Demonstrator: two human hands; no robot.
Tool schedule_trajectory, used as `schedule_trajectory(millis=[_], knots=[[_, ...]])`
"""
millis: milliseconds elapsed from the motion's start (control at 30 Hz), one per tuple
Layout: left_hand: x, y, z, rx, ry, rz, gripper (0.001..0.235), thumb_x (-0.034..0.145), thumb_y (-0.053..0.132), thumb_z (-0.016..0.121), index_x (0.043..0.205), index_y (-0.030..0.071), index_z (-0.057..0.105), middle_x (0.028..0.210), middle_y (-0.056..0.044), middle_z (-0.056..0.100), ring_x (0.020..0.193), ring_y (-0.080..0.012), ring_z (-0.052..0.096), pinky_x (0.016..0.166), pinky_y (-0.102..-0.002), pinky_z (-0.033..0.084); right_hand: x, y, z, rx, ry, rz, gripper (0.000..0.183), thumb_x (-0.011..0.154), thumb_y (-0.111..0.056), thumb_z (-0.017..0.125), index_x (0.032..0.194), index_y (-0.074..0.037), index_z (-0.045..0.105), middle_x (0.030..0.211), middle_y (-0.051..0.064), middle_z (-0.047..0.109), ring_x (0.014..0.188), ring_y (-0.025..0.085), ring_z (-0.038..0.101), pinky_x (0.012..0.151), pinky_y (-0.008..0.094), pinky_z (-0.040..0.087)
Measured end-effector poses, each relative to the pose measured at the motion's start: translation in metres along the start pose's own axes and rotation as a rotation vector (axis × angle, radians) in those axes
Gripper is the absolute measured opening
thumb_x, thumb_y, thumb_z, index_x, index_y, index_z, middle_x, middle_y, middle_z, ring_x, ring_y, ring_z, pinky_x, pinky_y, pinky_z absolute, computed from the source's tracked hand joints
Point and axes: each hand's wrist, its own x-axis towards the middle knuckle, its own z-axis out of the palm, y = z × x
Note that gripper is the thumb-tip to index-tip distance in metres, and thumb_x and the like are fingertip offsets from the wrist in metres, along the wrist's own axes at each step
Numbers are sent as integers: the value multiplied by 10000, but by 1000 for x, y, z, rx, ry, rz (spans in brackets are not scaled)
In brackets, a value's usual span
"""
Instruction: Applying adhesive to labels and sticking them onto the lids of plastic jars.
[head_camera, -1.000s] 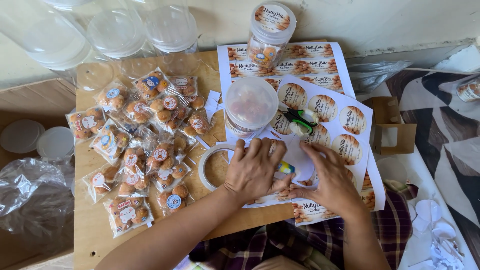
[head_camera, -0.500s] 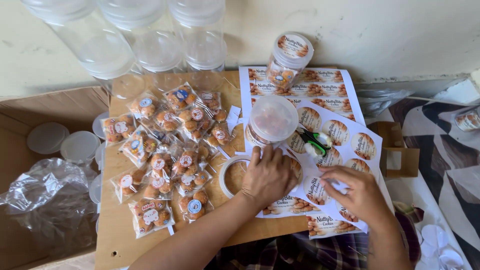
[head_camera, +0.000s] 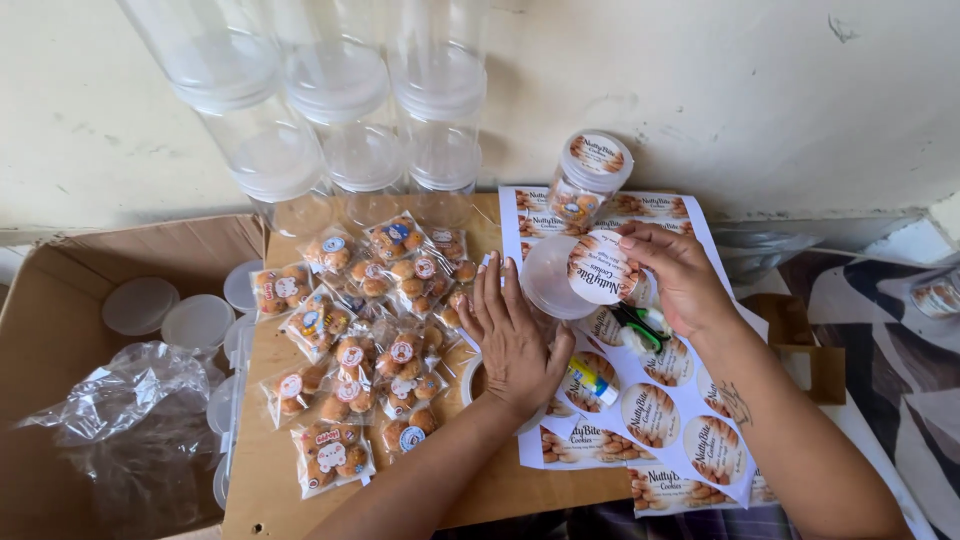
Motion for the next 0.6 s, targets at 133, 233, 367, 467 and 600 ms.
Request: schedule_trajectory(millis=[133, 233, 367, 467, 600], knots=[[2, 0, -1, -134, -111, -122, 1032, 796, 372, 577, 1620, -20, 97, 1652, -303, 154, 1528, -495, 92, 1145, -660, -122, 5, -13, 19, -25, 72, 127, 34, 886, -177, 747, 898, -147, 758, 1063, -75, 714, 891, -8, 560, 792, 138, 392], [2, 0, -1, -192, -146, -129, 1030, 782, 375, 547, 1617, -25, 95, 1640, -300, 200, 1517, -499, 157, 1139, -682, -133, 4, -13, 22, -6, 90, 213, 49, 914, -218, 742, 942, -189, 770, 1094, -66, 715, 936, 64, 498, 823, 265, 311], [4, 2, -5, -235, -164, -96, 1049, 760, 337, 606, 1615, -12, 108, 1600, -293, 273, 1496, -484, 238, 1142, -707, -114, 7, 13, 14, 35, 114, 274, 129, 934, -288, 741, 1024, -201, 773, 1162, -14, 690, 1165, 202, 486, 1049, 459, 253], [5, 2, -5, -217, -212, -125, 1072, 771, 353, 638, 1622, 19, 77, 1551, -265, 315, 1463, -463, 322, 1153, -714, -101, 1, 28, 15, 50, 169, 354, 128, 927, -367, 761, 952, -243, 741, 1162, -9, 672, 1264, 293, 453, 1126, 568, 149], [6, 3, -6, -221, -236, -127, 1077, 782, 333, 679, 1616, 25, 69, 1552, -272, 297, 1453, -477, 343, 1155, -730, -84, -12, 34, 28, 48, 241, 264, 91, 941, -261, 771, 942, -175, 744, 1141, 2, 647, 1246, 201, 460, 1140, 533, 170]])
